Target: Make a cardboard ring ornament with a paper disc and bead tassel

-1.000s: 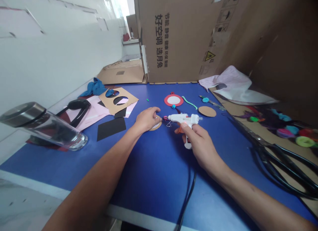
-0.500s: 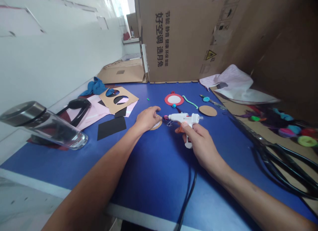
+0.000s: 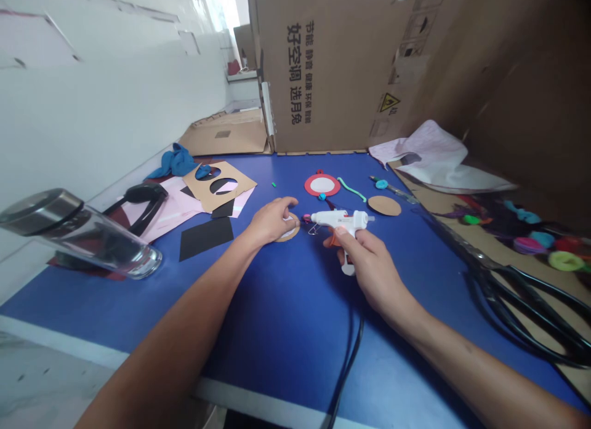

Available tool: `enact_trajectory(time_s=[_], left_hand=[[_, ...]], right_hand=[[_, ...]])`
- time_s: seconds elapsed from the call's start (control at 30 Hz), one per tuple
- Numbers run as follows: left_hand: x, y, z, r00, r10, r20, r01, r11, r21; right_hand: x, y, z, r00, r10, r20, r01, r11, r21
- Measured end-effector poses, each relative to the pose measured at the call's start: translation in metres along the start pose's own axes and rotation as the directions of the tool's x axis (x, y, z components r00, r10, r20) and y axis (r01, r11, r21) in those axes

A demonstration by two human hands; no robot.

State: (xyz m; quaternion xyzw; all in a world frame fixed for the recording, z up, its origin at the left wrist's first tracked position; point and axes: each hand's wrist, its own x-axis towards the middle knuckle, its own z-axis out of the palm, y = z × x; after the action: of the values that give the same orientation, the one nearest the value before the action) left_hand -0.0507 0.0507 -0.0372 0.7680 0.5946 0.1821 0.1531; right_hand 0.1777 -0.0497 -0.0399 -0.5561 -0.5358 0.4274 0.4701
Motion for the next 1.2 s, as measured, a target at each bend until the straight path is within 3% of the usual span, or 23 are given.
enact_trajectory(time_s=[0.5, 0.8, 1.2], left_hand=[[-0.001, 0.003, 0.001, 1.0, -0.003, -0.013, 0.003, 0.999, 0.042], [-0.001, -0.012, -0.006, 0.993, 0.087, 0.085, -0.084, 0.996, -0.037], [-0.007, -0.014, -0.019, 0.978, 0.135, 0.16, -0.116, 0.986, -0.124]], right_hand=[[0.0, 0.001, -0.001, 1.0, -0.007, 0.005, 0.007, 1.0, -0.001], [0.0, 0.001, -0.001, 1.0, -0.005, 0.0, 0.005, 1.0, -0.013], [-0.001, 0.001, -0.001, 1.0, 0.016, 0.0, -0.016, 1.0, 0.005]])
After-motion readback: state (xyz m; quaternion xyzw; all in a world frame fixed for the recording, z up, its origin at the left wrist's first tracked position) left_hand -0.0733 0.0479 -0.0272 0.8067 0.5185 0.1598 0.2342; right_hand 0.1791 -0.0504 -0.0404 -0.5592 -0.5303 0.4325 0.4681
